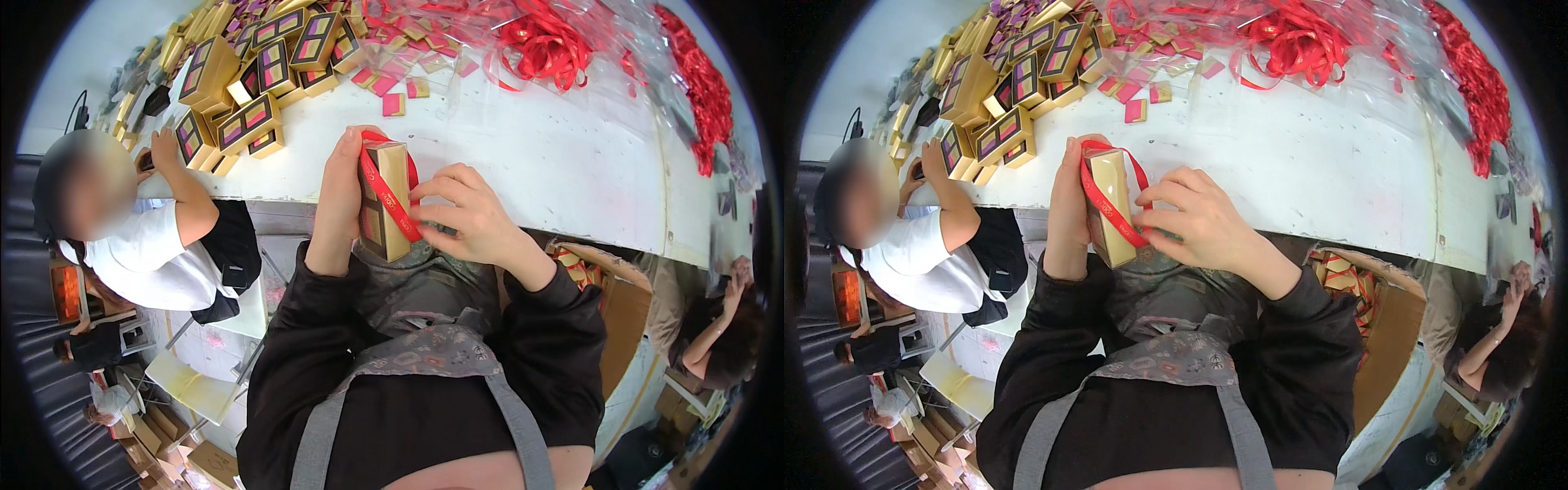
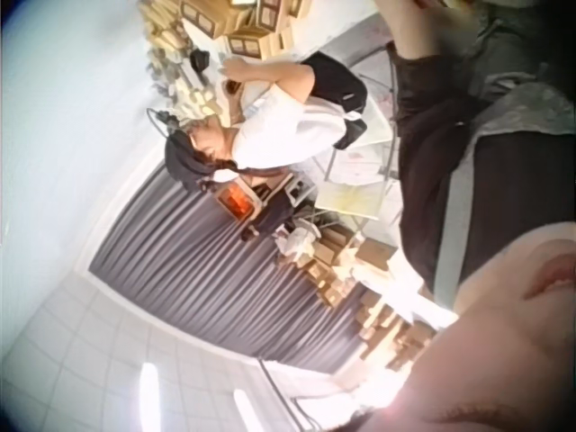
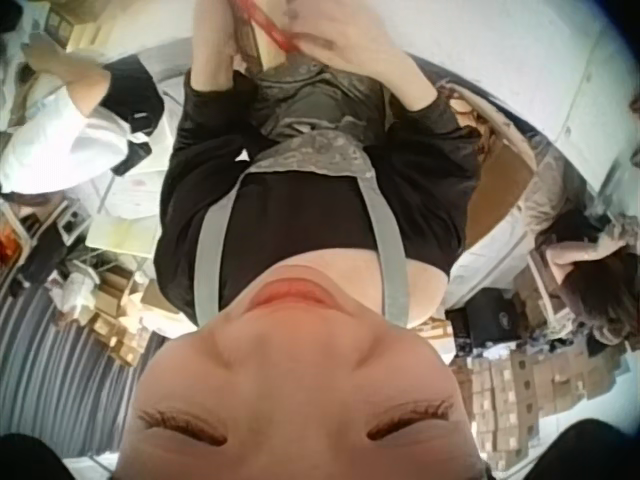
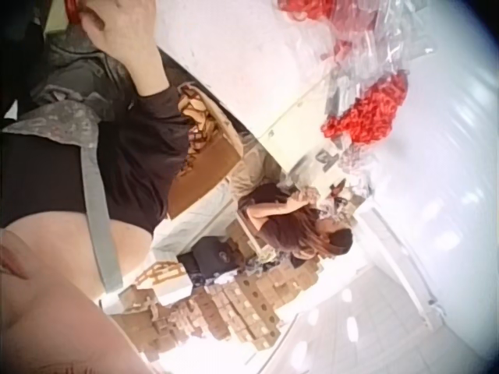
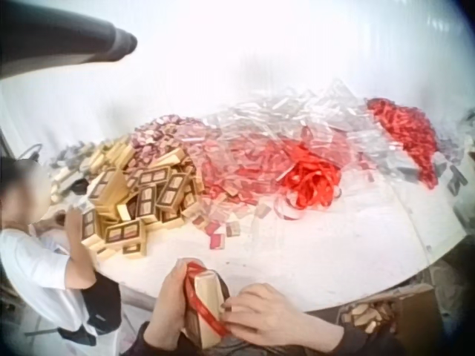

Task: The person folds flat cardboard pieces into small rectangular boxes, inserts a white foam insert, and places a small rectangular item inside. They then close the box and tie a red ribbon around it. The process is repeated for multiple boxes.

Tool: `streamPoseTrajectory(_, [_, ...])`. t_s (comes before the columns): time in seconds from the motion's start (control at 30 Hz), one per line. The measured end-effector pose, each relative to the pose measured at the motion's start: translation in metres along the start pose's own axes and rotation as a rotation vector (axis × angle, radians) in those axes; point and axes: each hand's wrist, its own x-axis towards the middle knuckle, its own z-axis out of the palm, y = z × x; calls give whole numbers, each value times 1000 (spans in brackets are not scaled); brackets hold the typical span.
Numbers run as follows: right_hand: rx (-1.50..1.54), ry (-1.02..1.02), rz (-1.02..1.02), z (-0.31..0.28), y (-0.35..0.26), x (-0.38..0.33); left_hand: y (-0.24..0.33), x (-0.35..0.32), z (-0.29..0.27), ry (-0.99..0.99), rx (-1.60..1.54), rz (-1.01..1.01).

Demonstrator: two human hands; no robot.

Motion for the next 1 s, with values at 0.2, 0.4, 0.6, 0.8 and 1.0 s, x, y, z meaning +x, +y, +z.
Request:
streamPoseTrajectory(0.2, [-76, -61, -20, 13, -8, -1, 6, 1, -13, -44, -55, -14])
streamPoseTrajectory(0.4, [-155, -12, -44, 14, -8, 1, 7, -12, -9, -167, 72, 199])
streamPoseTrajectory(0.6, [273, -77, 225, 12, -6, 2, 15, -7, -18, -56, -142, 182])
streamPoseTrajectory(0.8, [191, 68, -27, 25, -7, 15, 31, -6, -37, -97, -387, -4])
streamPoseTrajectory(1.0, [180, 109, -122, 24, -29, 29, 31, -13, -35, -54, -237, 56])
